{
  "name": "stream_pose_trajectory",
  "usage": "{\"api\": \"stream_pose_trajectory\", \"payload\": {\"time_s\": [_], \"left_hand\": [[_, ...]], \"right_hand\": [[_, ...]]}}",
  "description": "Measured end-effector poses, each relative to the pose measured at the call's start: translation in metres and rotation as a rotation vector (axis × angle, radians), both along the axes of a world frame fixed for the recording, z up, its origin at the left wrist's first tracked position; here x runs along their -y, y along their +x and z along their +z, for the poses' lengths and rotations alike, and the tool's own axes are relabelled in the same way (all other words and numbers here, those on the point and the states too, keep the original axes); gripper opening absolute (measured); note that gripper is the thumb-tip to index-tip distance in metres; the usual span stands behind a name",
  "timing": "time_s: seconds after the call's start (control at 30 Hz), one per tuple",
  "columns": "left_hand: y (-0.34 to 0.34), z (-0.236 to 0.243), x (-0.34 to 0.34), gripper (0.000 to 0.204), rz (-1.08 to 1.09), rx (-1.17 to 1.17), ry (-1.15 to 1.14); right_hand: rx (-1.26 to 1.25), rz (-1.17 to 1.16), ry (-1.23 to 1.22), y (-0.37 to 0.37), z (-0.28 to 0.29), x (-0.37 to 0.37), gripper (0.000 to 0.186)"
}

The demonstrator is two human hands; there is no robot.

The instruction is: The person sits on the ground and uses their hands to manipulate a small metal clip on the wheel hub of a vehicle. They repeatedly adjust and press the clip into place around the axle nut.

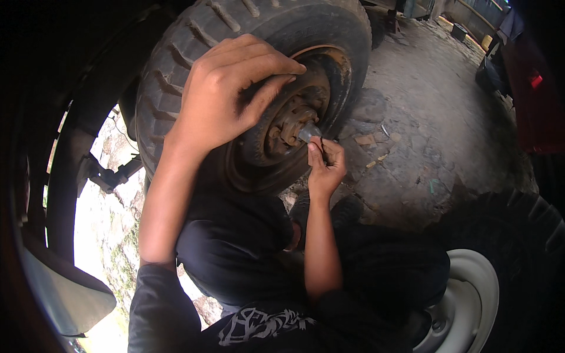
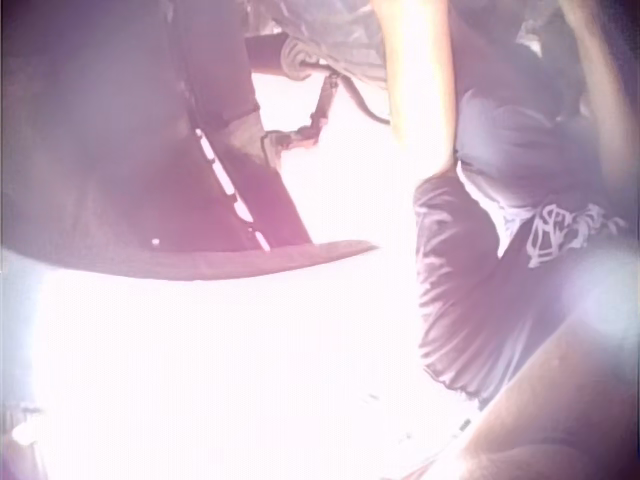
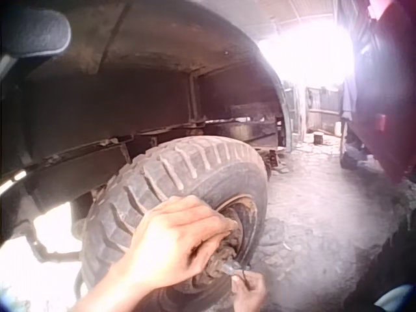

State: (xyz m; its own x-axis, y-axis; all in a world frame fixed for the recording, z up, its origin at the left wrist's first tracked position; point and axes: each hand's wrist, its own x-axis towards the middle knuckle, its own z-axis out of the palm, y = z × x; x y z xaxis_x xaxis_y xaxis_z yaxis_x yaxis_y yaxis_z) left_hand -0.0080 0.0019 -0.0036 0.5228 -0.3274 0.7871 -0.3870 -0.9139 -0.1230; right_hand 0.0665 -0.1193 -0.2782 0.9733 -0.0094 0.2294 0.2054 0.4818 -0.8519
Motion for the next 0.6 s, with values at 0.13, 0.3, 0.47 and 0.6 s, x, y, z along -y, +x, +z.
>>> {"api": "stream_pose_trajectory", "payload": {"time_s": [0.13,0.3,0.47,0.6], "left_hand": [[0.01,-0.015,0.008,0.023,-0.203,-0.216,-0.164],[0.016,-0.037,0.01,0.043,-0.145,-0.608,-0.237],[0.018,-0.041,0.005,0.037,-0.179,-0.736,-0.313],[0.016,-0.035,0.009,0.032,-0.122,-0.821,-0.367]], "right_hand": [[-0.014,0.122,0.149,0.006,0.014,0.02,0.023],[0.052,0.3,0.323,-0.004,0.041,0.026,0.023],[0.063,0.419,0.439,-0.014,0.06,0.031,0.02],[0.074,0.464,0.454,-0.017,0.063,0.036,0.02]]}}
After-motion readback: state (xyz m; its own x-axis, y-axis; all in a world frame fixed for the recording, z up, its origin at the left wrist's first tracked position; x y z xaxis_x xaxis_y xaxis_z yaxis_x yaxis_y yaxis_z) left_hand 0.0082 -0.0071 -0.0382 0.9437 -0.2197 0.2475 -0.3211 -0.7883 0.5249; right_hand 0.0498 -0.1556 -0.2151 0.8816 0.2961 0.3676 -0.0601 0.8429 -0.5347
